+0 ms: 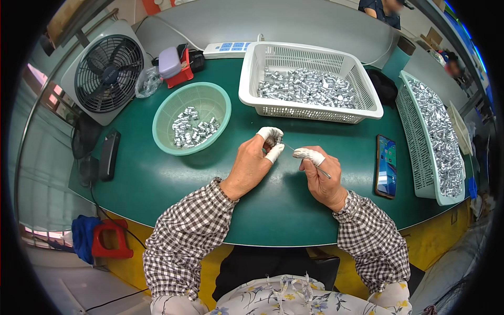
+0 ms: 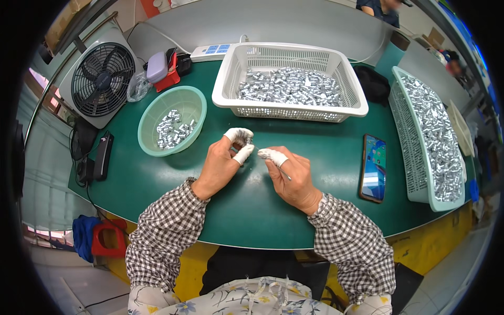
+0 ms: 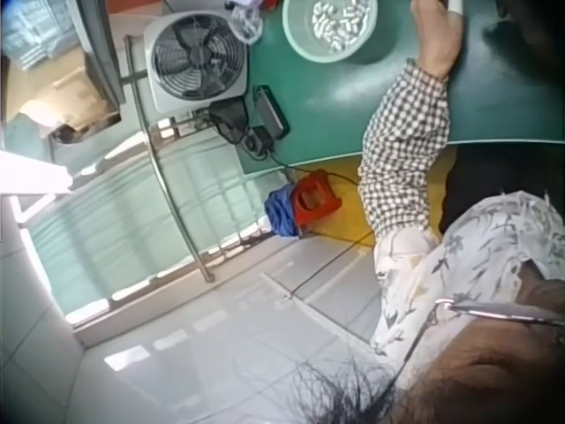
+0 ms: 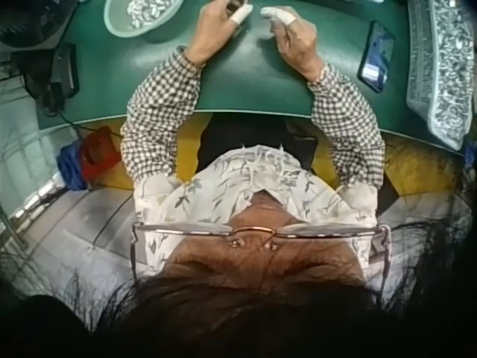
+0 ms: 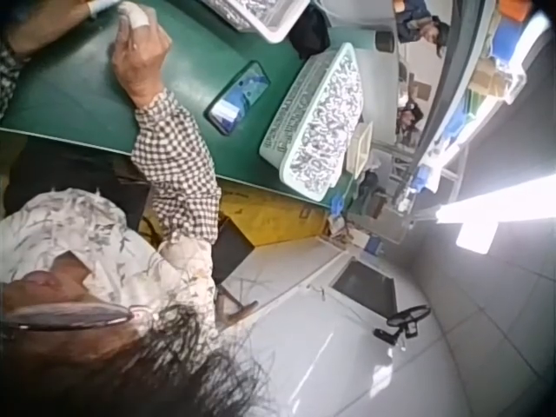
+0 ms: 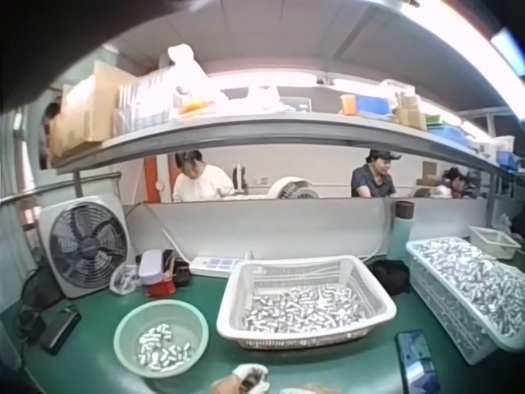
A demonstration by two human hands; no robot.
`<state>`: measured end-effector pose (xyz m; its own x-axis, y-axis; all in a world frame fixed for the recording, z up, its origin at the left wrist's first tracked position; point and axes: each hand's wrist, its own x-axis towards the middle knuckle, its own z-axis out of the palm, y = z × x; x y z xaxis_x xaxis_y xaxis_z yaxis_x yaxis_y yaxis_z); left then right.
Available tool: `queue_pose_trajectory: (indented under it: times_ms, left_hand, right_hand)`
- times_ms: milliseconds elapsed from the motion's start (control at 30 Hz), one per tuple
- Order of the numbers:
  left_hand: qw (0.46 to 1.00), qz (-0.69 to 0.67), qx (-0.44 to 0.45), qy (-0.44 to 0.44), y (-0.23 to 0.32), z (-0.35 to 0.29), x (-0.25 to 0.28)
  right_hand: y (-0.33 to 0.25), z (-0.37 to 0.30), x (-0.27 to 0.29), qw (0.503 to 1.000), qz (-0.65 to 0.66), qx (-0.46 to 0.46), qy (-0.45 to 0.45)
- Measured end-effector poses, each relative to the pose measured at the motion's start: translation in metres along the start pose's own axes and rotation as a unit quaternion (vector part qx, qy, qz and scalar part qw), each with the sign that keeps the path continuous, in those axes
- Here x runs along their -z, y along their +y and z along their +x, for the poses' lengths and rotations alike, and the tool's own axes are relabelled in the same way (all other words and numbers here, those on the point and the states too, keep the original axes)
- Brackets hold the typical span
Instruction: Picking small metal screws or bolts and joining them with plastic components at a manual workstation.
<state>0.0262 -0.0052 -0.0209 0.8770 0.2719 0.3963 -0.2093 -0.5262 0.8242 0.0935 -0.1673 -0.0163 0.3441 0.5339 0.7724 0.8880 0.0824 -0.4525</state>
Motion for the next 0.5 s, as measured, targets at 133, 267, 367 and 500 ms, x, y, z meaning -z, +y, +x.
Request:
queue_pose_trajectory:
  times_ms: [133, 267, 367, 500]
  left_hand:
    - [1.000, 0.006, 0.000, -0.005, 0.0031, -0.0005, 0.0005]
    - [1.000, 0.015, -0.006, -0.011, 0.0004, -0.0018, 0.0003]
    - [1.000, 0.024, -0.009, -0.010, -0.0007, -0.0027, -0.0003]
    - [0.998, 0.052, -0.035, 0.002, -0.0019, -0.0041, -0.0014]
  right_hand:
    - [0.0009, 0.0006, 0.0004, 1.000, -0.003, 0.011, 0.003]
    - [0.0011, 0.0001, -0.0011, 1.000, -0.007, 0.008, 0.001]
    - [0.0019, -0.0002, -0.0016, 1.000, -0.006, 0.006, -0.001]
    - [0.0016, 0.0002, -0.0026, 1.000, -0.005, 0.006, -0.001]
